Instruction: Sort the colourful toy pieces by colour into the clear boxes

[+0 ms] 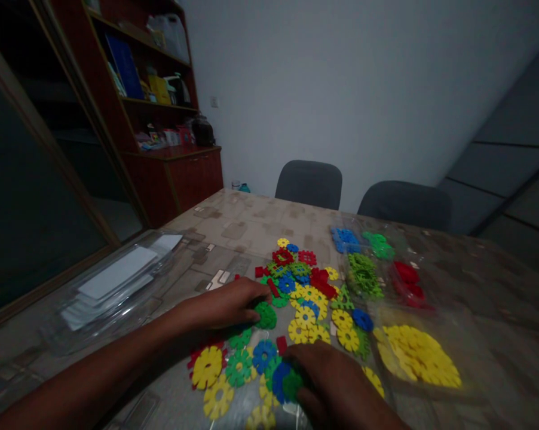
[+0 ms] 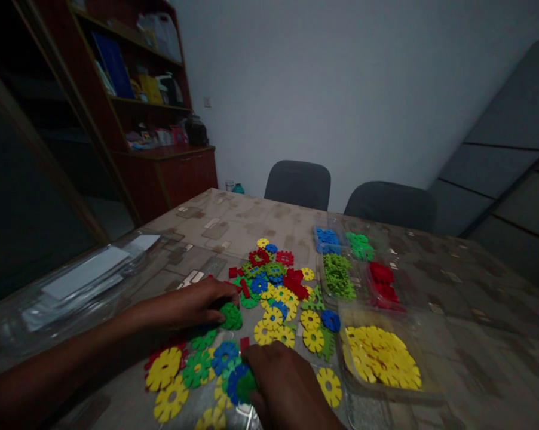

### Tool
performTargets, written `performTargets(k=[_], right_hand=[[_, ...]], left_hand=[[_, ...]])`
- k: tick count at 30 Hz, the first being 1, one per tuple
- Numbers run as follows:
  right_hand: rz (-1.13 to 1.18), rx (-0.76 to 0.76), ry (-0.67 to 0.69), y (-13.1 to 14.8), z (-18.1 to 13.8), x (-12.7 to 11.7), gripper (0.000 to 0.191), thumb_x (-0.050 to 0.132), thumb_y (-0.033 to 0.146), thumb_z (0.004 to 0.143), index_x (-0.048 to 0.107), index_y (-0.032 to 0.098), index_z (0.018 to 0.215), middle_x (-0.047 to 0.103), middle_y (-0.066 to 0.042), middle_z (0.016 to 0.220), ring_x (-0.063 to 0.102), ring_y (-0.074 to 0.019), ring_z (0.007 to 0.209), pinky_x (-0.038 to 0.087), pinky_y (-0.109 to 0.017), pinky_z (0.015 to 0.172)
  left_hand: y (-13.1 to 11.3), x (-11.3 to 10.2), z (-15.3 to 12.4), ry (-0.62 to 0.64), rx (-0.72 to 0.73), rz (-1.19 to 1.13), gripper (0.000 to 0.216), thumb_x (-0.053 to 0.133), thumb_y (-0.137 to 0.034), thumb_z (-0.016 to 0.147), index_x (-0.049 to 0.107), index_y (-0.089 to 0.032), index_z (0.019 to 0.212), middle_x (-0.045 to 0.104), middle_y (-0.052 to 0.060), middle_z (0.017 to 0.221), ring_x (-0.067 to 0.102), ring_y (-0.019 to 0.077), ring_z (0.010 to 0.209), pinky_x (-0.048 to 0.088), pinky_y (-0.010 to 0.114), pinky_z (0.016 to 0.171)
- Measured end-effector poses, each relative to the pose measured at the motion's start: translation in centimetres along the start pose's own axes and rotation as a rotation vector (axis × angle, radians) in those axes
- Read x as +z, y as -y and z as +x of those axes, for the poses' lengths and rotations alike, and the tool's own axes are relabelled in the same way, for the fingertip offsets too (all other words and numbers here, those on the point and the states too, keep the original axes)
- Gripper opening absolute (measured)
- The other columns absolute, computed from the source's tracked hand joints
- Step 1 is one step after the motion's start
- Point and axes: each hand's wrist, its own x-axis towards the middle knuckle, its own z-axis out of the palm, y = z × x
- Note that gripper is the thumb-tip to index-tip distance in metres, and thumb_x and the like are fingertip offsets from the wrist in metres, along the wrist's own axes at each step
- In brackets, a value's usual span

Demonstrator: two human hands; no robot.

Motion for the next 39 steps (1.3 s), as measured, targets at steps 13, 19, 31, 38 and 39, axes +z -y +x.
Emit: performTargets(k=[13,19,31,38,39], right_hand=[[-0.108,0.163,0.103,-0.7,-0.5,-0.6,0.041,0.067,0.011,0.065,0.068,0.026,0.103,0.073,-0.008,0.106,0.066,-0.0301,0.097,0.04,-0.034,0.075],[0.029,0.049,-0.025,-0.6,-0.3,-1.4,0.027,0.059,0.002,0.067,0.057,0.023,0.085,0.065,-0.004,0.098,0.057,-0.02,0.086,0.038,-0.029,0.071],[0.318,-0.024,-0.214,0.2,0.9,-0.7,0.008,0.056,0.019,0.083,0.052,0.024,0.087,0.064,0.0,0.079,0.058,-0.017,0.071,0.04,-0.026,0.061],[0.384,-0.034,-0.235,1.1,1.0,-0.9,0.035,0.056,0.017,0.076,0.058,0.022,0.111,0.065,0.0,0.077,0.058,-0.0174,0.069,0.039,-0.027,0.061],[0.387,-0.05,-0.223,1.1,0.9,-1.0,0.032,0.056,0.018,0.078,0.061,0.022,0.109,0.067,-0.001,0.08,0.059,-0.0177,0.072,0.04,-0.027,0.063]], left_hand=[[-0.1,0.0,0.0,-0.002,0.044,-0.015,0.012,0.06,-0.012,0.078,0.054,-0.02,0.086,0.057,-0.002,0.082,0.054,0.0172,0.076,0.038,0.026,0.066],[-0.1,0.3,0.1,-0.021,0.009,-0.153,0.009,0.062,-0.018,0.081,0.055,-0.02,0.086,0.053,-0.004,0.078,0.051,0.0149,0.073,0.036,0.024,0.061],[-1.6,2.3,0.2,0.039,-0.007,-0.689,0.027,0.081,-0.026,0.069,0.06,-0.018,0.085,0.06,-0.004,0.072,0.056,0.0121,0.067,0.042,0.023,0.06],[-2.5,3.1,0.5,0.002,-0.048,-0.818,0.031,0.08,-0.025,0.067,0.053,-0.019,0.081,0.062,-0.007,0.065,0.059,0.0116,0.06,0.04,0.021,0.055],[-2.6,3.1,0.5,-0.005,-0.043,-0.821,0.031,0.08,-0.025,0.067,0.053,-0.019,0.081,0.061,-0.007,0.065,0.059,0.0116,0.06,0.04,0.021,0.054]])
